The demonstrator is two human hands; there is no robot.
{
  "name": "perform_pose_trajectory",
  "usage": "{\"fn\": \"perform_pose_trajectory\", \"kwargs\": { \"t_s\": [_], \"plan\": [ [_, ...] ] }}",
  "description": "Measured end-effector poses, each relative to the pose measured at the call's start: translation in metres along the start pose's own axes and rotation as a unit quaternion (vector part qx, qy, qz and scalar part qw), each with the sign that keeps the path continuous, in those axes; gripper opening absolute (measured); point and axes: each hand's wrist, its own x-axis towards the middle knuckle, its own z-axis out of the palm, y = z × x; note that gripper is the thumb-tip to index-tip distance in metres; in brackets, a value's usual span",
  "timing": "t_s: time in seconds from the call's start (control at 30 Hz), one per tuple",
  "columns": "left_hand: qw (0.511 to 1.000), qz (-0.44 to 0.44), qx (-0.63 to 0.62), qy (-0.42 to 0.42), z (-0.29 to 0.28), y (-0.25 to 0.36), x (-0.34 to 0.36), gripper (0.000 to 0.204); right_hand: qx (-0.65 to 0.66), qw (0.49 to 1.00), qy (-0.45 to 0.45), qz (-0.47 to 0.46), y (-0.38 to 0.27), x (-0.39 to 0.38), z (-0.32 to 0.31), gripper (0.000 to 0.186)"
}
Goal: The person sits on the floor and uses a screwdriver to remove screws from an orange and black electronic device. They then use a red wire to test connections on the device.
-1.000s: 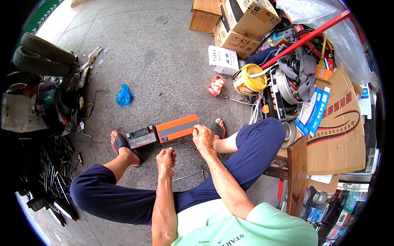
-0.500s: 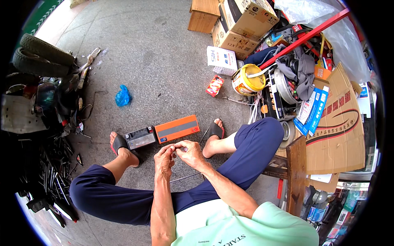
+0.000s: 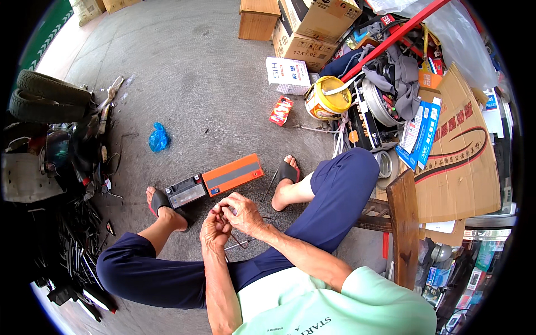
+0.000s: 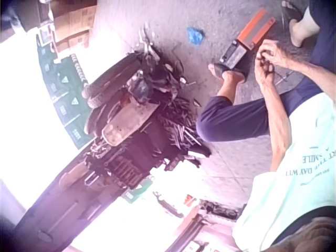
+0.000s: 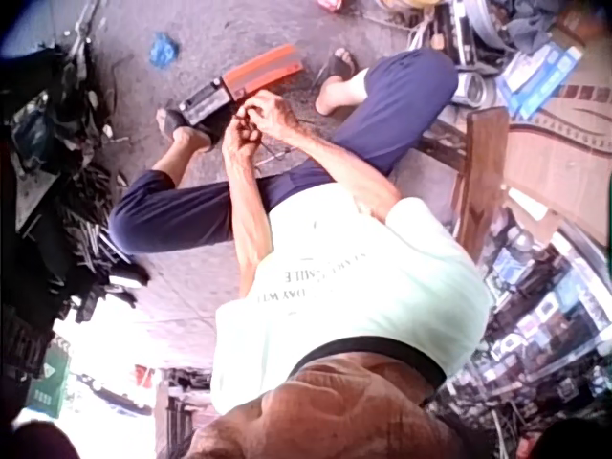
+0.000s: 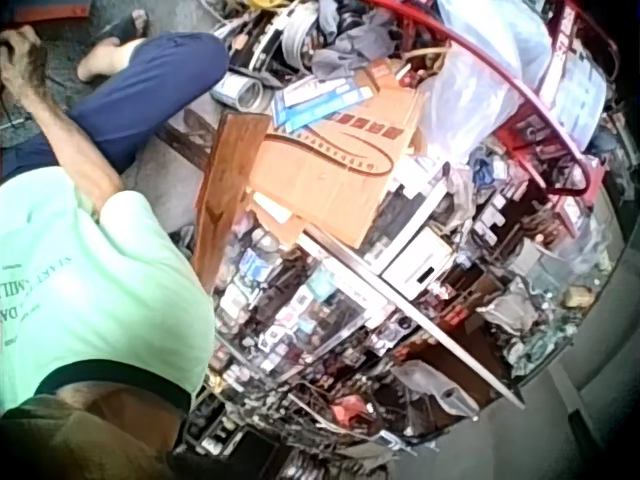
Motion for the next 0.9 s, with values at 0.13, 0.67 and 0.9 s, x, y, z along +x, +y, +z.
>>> {"fn": "perform_pose_trajectory", "kwargs": {
  "t_s": [0.13,0.67,0.9],
  "plan": [
    [0.996,-0.025,-0.018,-0.081,-0.003,0.010,-0.006,0.013,0.059,0.998,0.021,0.003,-0.010,0.002,0.001,0.006],
    [0.999,0.001,0.033,-0.025,-0.006,0.017,-0.007,0.008,0.092,0.993,0.077,0.023,0.010,0.018,-0.024,0.009],
    [0.991,0.002,-0.102,-0.088,0.005,0.017,-0.010,0.010,-0.129,0.982,0.007,0.139,0.071,-0.011,-0.001,0.024]
  ]
}}
